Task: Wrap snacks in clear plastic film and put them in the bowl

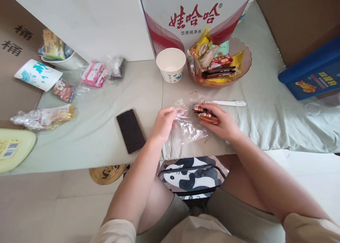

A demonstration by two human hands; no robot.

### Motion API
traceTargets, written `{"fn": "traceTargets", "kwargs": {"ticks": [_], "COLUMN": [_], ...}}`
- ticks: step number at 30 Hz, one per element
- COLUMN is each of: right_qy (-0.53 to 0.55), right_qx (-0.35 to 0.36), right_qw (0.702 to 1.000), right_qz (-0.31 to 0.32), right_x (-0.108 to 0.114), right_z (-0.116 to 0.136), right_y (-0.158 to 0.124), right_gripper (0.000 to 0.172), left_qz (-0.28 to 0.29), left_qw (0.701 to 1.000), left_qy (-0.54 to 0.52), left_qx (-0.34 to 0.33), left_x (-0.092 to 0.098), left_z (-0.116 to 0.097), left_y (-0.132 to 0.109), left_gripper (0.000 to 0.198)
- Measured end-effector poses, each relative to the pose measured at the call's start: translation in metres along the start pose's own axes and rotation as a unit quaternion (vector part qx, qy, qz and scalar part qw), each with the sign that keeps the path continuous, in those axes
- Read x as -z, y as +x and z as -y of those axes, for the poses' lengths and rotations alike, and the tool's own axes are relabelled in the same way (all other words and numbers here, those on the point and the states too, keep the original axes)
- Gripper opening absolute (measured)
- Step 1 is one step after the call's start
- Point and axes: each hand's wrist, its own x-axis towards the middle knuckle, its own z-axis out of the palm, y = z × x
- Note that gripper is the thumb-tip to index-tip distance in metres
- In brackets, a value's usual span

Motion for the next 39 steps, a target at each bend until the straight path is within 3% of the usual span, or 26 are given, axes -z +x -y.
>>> {"fn": "traceTargets", "kwargs": {"ticks": [2, 4, 8, 11, 13, 16, 19, 22, 26, 32, 34, 37, 39], "right_qy": [0.006, 0.028, 0.144, 0.197, 0.184, 0.121, 0.063, 0.023, 0.007, 0.162, 0.216, 0.308, 0.349], "right_qx": [-0.045, -0.100, -0.174, -0.139, -0.103, -0.117, -0.120, -0.093, -0.085, -0.117, -0.131, -0.164, -0.201], "right_qw": [0.998, 0.987, 0.938, 0.918, 0.933, 0.947, 0.947, 0.961, 0.980, 0.978, 0.968, 0.934, 0.912], "right_qz": [-0.046, -0.121, -0.264, -0.313, -0.293, -0.275, -0.292, -0.258, -0.180, -0.062, -0.010, 0.071, 0.082], "right_x": [0.002, 0.002, 0.006, 0.020, 0.031, 0.037, 0.025, 0.008, -0.006, -0.014, -0.012, -0.006, -0.002], "right_z": [-0.002, -0.003, -0.004, -0.007, -0.008, -0.005, 0.001, 0.006, 0.001, -0.016, -0.016, -0.009, -0.004], "right_y": [-0.005, -0.009, 0.006, 0.037, 0.053, 0.053, 0.031, 0.009, -0.001, 0.003, 0.004, 0.006, 0.008], "right_gripper": [0.043, 0.043, 0.035, 0.044, 0.059, 0.072, 0.056, 0.039, 0.031, 0.059, 0.069, 0.080, 0.069], "left_qz": [-0.079, -0.117, -0.125, -0.106, -0.092, -0.071, -0.064, -0.044, 0.060, 0.258, 0.278, 0.264, 0.252], "left_qw": [0.997, 0.993, 0.992, 0.994, 0.995, 0.997, 0.998, 0.999, 0.998, 0.963, 0.956, 0.961, 0.965], "left_qy": [-0.017, -0.025, -0.024, -0.027, -0.031, -0.019, 0.003, 0.003, -0.011, -0.084, -0.094, -0.079, -0.067], "left_qx": [0.019, 0.019, 0.009, -0.002, -0.014, -0.021, -0.026, -0.011, 0.010, 0.008, 0.000, -0.007, -0.007], "left_x": [0.005, 0.009, 0.010, 0.007, 0.007, 0.009, 0.013, 0.015, 0.019, 0.027, 0.028, 0.028, 0.027], "left_z": [-0.001, -0.002, -0.001, -0.001, -0.001, 0.000, 0.001, -0.002, -0.009, -0.015, -0.016, -0.018, -0.019], "left_y": [0.005, 0.010, 0.011, 0.008, 0.007, 0.005, 0.004, 0.003, -0.002, -0.011, -0.011, -0.010, -0.007], "left_gripper": [0.011, 0.011, 0.013, 0.015, 0.015, 0.016, 0.017, 0.017, 0.020, 0.037, 0.041, 0.042, 0.041]}}
